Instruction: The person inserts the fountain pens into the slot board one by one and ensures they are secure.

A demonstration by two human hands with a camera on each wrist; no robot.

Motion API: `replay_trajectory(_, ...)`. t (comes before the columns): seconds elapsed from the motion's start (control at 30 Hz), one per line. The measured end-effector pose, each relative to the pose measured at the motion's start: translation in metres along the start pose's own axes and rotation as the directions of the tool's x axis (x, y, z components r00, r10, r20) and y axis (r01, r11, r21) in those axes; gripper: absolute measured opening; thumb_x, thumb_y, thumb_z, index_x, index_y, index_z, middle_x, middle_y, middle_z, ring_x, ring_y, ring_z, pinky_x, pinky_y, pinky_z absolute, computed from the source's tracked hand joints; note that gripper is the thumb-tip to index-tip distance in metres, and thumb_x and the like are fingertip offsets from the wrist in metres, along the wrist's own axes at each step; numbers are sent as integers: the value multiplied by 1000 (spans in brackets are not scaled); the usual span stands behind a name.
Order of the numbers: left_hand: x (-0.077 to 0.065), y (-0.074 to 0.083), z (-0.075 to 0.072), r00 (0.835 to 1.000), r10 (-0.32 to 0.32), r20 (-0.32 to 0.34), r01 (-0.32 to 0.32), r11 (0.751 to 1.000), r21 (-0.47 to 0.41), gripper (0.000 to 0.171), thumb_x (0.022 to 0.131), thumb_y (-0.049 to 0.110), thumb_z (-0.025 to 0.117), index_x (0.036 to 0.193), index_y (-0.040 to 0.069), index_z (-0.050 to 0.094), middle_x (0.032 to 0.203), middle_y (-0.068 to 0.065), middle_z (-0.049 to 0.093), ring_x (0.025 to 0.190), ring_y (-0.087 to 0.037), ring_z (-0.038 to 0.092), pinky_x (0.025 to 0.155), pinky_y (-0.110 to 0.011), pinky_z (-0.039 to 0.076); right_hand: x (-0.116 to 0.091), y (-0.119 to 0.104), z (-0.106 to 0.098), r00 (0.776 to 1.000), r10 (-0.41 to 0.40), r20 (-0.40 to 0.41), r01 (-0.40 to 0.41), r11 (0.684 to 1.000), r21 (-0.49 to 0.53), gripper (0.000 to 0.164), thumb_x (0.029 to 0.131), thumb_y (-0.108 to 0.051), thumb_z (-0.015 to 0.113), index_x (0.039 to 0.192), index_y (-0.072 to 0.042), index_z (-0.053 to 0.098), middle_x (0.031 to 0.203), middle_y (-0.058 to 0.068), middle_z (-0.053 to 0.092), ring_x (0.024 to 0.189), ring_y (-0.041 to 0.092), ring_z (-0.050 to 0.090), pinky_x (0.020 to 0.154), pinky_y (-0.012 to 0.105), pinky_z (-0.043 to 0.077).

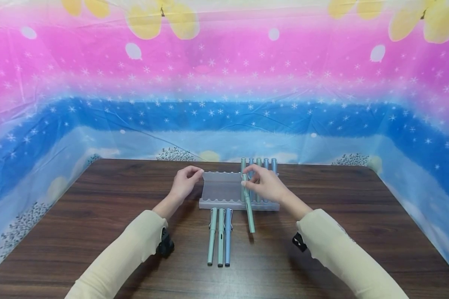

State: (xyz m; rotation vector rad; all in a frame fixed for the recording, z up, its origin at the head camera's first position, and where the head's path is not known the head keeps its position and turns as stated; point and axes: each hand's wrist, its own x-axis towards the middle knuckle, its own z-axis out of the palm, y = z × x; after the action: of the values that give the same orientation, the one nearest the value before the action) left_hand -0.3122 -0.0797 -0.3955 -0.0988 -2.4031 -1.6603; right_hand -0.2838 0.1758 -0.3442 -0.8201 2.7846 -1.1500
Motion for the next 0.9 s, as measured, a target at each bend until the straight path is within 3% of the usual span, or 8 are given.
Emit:
replay_trajectory(0.33,0,1,0,1000,-2,-5,2,1000,5,19,87,21,57,94,4,63,91,-6,61,85,-20,54,75,-34,43,10,1,-4,995,0,-98,-1,1000,-6,35,86,-24,58,117,-11,49,78,1,60,69,27,56,55,35,42)
replay_trajectory(0.6,0,0,1,1000,-3,-10,3,1000,0,19,87,21,57,95,4,63,91,-6,61,84,-19,54,75,-34,43,18,-1,-11,995,-9,-94,11,1000,21,35,87,-23,57,119,-11,48,83,4,62,70,29,57,56,36,44)
replay_trajectory(0.9,0,1,0,1000,2,-12,-2,1000,4,19,87,20,57,94,4,63,92,-6,61,86,-20,54,76,-33,43,25,-7,-12,989,-39,-145,36,999,-22,32,88,-21,55,118,-15,47,85,5,61,56,27,51,49,35,41)
